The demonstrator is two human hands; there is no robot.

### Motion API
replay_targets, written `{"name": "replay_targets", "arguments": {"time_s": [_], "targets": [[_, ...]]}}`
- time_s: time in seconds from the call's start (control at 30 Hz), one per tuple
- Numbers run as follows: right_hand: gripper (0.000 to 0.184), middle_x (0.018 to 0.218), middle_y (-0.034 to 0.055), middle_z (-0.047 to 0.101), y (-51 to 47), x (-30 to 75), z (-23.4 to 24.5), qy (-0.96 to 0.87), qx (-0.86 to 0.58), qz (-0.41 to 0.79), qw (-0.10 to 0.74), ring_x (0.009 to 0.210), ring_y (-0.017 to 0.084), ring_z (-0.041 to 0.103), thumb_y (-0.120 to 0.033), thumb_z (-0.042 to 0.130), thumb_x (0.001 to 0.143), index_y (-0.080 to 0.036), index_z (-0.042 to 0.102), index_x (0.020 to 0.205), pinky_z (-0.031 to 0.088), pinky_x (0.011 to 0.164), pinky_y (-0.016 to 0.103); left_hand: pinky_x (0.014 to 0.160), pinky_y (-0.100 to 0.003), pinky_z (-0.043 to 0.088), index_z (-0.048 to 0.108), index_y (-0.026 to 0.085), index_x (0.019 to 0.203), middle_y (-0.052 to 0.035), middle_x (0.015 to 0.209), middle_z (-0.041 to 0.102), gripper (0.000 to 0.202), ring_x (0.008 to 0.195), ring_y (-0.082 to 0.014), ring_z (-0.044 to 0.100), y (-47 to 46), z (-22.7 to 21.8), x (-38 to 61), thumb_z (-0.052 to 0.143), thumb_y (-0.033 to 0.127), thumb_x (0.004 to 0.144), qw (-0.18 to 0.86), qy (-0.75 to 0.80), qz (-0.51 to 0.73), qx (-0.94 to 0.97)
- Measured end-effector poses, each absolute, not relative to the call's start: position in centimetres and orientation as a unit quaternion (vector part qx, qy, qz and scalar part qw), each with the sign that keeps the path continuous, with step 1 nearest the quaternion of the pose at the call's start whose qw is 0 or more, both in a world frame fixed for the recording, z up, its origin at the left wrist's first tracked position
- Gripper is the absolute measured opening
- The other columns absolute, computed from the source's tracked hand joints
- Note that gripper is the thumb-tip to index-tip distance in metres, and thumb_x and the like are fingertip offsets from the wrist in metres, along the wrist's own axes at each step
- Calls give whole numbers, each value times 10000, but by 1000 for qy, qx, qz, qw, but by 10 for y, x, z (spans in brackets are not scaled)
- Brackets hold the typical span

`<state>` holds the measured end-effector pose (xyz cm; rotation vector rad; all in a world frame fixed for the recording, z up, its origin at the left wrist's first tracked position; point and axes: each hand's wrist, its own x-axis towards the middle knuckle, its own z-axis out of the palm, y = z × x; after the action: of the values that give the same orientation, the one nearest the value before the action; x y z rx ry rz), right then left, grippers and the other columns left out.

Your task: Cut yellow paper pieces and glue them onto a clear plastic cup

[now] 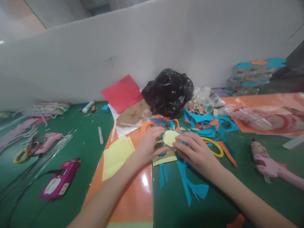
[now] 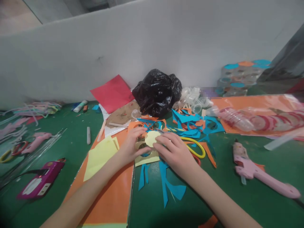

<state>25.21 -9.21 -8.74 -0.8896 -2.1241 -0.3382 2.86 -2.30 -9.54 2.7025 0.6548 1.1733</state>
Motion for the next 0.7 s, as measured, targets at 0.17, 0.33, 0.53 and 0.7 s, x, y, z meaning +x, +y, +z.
{"name": "replay_targets", "arguments": {"time_s": [0.17, 0.33, 0.53, 0.7], "targets": [[156, 1189, 128, 616, -94, 256, -87, -829, -379, -130, 389, 1145, 272, 544, -112, 604, 945, -153, 615, 1096, 538, 947, 453, 1018, -482, 520, 468, 254, 1325, -129, 1326, 553, 595, 1272, -285, 544, -32, -94, 27, 746, 405, 821, 236, 346, 271, 867], [185, 1189, 130, 608, -93, 271, -85, -828, -393, -125, 379, 1130, 280, 557, -140, 581, 964, -162, 599, 1147, 535, 931, 461, 995, -495, 528, 481, 256, 1326, -124, 1320, 563, 579, 1227, -289, 578, -38, -96, 32, 732, 409, 827, 304, 384, 256, 833], [254, 1218, 135, 603, -93, 279, -85, -819, -419, -89, 381, 1122, 272, 586, -174, 538, 989, -179, 575, 1240, 526, 911, 439, 975, -475, 523, 508, 229, 1296, -121, 1291, 588, 592, 1219, -305, 568, -44, -88, 43, 762, 399, 789, 320, 435, 224, 811], [222, 1195, 100, 622, -96, 281, -82, -800, -445, -77, 395, 1112, 261, 586, -177, 544, 982, -209, 594, 1196, 503, 937, 445, 957, -443, 522, 534, 251, 1300, -97, 1264, 592, 528, 1206, -297, 561, -44, -85, 44, 717, 400, 828, 326, 439, 196, 814]]}}
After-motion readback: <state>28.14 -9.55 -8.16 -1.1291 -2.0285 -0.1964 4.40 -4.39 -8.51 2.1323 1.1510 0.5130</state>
